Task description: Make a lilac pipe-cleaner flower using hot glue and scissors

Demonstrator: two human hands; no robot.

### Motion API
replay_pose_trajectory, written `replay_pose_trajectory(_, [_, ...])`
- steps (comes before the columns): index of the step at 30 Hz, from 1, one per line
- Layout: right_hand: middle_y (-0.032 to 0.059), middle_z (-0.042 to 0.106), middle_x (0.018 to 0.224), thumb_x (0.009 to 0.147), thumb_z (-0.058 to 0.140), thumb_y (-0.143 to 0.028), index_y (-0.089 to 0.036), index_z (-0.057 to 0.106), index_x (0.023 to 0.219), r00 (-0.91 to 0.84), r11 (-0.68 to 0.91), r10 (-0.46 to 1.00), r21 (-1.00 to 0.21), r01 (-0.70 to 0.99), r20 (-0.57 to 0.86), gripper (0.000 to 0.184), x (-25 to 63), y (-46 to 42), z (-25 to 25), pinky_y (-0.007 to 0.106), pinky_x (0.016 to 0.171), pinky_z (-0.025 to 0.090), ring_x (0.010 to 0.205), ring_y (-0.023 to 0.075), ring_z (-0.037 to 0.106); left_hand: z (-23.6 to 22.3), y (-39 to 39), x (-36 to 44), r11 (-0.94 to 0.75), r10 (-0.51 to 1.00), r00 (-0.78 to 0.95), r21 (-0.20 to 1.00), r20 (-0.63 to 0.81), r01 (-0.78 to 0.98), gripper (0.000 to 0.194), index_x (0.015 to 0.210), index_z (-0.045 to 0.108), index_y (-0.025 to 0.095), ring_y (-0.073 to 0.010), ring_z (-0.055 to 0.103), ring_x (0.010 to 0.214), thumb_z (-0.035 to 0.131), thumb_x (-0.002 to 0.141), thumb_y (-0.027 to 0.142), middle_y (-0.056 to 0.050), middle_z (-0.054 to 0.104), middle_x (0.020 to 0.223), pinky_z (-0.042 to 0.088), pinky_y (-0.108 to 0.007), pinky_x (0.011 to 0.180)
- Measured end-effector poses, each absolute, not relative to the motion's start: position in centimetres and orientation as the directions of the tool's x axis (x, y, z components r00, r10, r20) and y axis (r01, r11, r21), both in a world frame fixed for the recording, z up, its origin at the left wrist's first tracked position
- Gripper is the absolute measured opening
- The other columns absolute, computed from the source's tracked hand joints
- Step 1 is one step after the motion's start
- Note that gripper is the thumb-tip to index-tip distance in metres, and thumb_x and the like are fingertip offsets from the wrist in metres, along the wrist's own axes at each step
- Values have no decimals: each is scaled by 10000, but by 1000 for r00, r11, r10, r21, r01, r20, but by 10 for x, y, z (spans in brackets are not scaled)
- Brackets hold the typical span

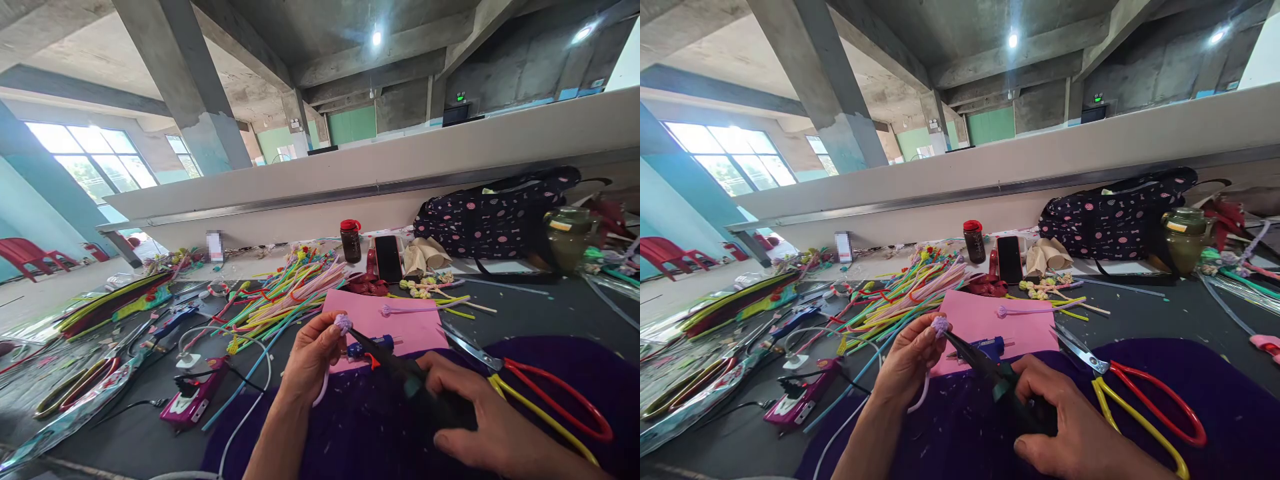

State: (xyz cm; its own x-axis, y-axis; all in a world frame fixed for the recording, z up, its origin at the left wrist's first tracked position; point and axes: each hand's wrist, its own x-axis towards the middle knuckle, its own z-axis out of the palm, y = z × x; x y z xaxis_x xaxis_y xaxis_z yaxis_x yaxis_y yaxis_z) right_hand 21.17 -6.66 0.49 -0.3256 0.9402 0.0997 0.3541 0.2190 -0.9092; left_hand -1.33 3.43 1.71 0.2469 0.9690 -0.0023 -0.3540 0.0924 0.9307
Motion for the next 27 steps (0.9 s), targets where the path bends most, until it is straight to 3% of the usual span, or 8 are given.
replay_pose_trajectory(16, [-16, 521, 904, 615, 544, -57, -201, 431, 709, -329, 207, 940, -914, 349, 87, 206, 211, -67, 9, 221, 645, 374, 786, 148, 500, 17, 35, -15, 87, 976, 219, 944, -16, -318, 251, 844, 671, 169, -62, 499, 493, 721, 623, 276, -12, 615, 631, 330, -165, 440])
replay_pose_trajectory(27, [-5, 530, 938, 609, 555, -79, -193, 417, 683, -309, 215, 947, -891, 400, 89, 194, 211, -64, 3, 238, 727, 378, 849, 171, 503, 16, 37, -14, 77, 973, 231, 951, -5, -300, 240, 867, 665, 161, -43, 432, 485, 688, 666, 290, -23, 620, 685, 251, -161, 419])
